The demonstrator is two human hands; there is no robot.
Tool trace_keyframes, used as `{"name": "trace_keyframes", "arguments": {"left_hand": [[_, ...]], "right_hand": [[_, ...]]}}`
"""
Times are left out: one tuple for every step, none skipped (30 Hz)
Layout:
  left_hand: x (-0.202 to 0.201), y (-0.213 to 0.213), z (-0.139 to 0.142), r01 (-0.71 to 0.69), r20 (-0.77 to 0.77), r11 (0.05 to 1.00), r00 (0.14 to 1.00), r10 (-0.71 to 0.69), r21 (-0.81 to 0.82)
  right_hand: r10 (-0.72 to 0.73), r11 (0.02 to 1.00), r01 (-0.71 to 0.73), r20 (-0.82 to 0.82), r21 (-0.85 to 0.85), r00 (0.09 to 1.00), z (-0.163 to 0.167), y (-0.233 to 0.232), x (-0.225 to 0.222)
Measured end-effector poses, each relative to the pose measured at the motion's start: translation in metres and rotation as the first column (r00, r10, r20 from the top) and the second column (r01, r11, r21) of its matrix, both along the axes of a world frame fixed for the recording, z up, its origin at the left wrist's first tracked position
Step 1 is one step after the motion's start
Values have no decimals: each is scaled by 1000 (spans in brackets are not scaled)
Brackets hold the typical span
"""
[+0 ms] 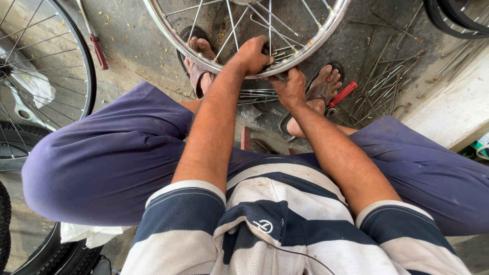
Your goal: The person sits on the floor with a spoked wheel rim across their lap and uses a spoke wrench to turn spoke nipples around the rim, working around the wheel and rotating it to reach different spokes while adjusting spoke tension.
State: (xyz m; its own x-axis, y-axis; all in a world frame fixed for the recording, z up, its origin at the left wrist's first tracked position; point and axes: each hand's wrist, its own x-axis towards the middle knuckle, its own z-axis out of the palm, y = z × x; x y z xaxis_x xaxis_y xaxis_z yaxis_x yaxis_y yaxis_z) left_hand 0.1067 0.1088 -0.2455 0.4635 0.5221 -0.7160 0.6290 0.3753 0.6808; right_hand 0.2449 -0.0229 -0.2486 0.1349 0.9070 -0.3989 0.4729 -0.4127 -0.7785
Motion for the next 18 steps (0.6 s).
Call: {"name": "trace_keyframes", "arguments": {"left_hand": [[2,-1,-1,45,-78,997,996,-40,63],[4,-4,-1,95,-158,988,985,-76,119],[5,-5,-2,149,-238,974,965,-106,170],[5,-6,-3,88,-195,981,979,-54,171],[4,-5,-5,25,-152,985,988,2,172],[4,-4,-5,-36,-107,985,993,55,171],[2,-3,-6,-25,-74,994,997,33,105],[-1,-2,-6,-14,-41,999,999,15,42],[-3,0,-6,3,-6,1000,1000,-3,-12],[-3,2,-5,26,-41,998,999,-24,61],[-3,0,-3,51,-76,991,996,-42,127],[-3,-1,-1,77,-111,979,992,-56,191],[-1,-1,0,96,-156,975,986,-66,198],[1,-2,1,117,-201,972,977,-75,203],[1,0,2,134,-248,969,965,-81,207],[0,2,1,92,-195,985,979,-63,145],[-2,4,0,53,-140,996,989,-42,76],[-4,6,-2,17,-87,1000,996,-17,4]], "right_hand": [[-1,1000,1,-2,3,1000,1,0,-1],[-2,1000,2,-4,4,1000,1,1,-1],[-12,1000,12,-19,9,1000,2,1,-2],[-20,1000,21,-35,13,999,3,1,-2],[-27,999,28,-53,20,998,3,2,-2],[-20,1000,20,-23,9,1000,4,3,-3],[-12,1000,12,7,-9,1000,4,3,-3],[-1,1000,2,35,-26,999,5,2,-3],[-10,1000,10,9,-5,1000,5,3,-4],[-20,1000,20,-16,14,1000,5,3,-4],[-28,999,29,-39,28,999,5,3,-5],[-27,999,28,-29,19,999,4,3,-5],[-27,1000,27,-20,12,999,4,4,-5],[-28,1000,28,-13,4,1000,3,4,-5],[-32,999,32,-31,8,999,3,4,-5],[-36,999,37,-50,15,998,3,5,-5],[-40,999,41,-67,18,997,3,5,-5],[-28,1000,27,-49,-16,998,3,6,-5]]}}
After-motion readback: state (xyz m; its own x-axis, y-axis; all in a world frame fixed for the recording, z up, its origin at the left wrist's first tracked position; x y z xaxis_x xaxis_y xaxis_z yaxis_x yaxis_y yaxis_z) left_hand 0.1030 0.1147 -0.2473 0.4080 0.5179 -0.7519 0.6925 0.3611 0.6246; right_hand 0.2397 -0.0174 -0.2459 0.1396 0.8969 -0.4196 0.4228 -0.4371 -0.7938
